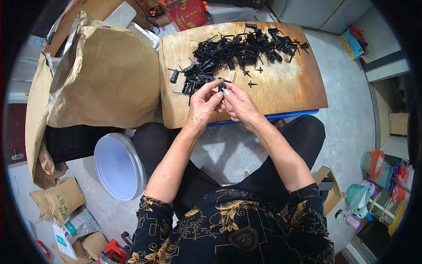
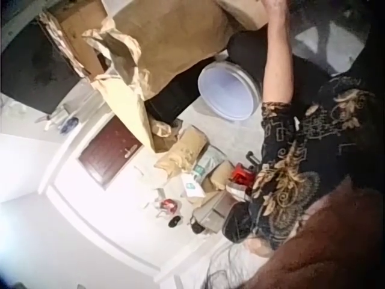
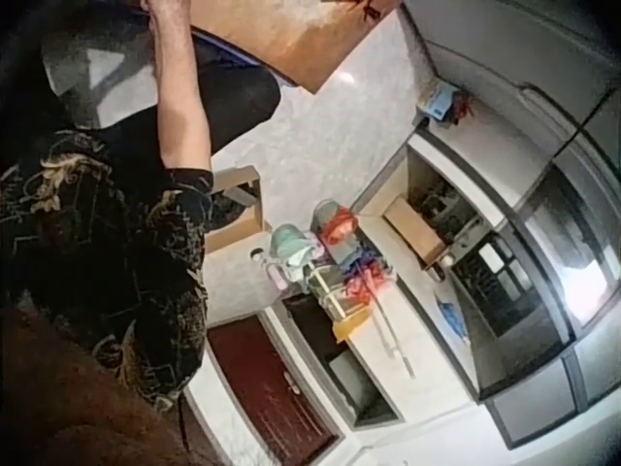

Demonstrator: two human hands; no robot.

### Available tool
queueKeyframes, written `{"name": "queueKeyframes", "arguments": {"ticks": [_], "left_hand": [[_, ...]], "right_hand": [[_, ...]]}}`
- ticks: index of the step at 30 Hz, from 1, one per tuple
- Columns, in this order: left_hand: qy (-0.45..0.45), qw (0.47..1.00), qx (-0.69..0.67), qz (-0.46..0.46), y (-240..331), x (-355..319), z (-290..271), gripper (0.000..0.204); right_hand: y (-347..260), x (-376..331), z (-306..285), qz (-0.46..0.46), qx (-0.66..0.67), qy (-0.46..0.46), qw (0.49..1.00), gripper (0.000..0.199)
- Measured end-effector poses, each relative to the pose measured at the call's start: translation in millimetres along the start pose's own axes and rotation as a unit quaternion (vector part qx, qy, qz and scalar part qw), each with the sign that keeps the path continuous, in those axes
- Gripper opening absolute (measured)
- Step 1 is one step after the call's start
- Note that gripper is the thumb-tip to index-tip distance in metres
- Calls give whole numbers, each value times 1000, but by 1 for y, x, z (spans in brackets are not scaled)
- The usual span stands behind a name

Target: Assembling or inspecting small black components on a workbench.

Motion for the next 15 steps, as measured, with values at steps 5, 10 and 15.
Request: {"name": "queueKeyframes", "arguments": {"ticks": [5,10,15], "left_hand": [[4,1000,-9,1,-3,3,-2,30],[20,1000,17,5,-8,5,-6,29],[33,999,25,8,-5,7,-7,27]], "right_hand": [[1,4,0,3,-5,6,1000,36],[5,9,-1,-3,-16,25,1000,33],[8,13,0,17,-21,25,999,33]]}}
Point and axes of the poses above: each hand's wrist, its own x-axis towards the middle knuckle, its own z-axis out of the palm, y = z × x, the point moved 10 cm from there along x, towards the middle knuckle, and after that the axes turned 2 degrees about -z, right-handed, at the moved point
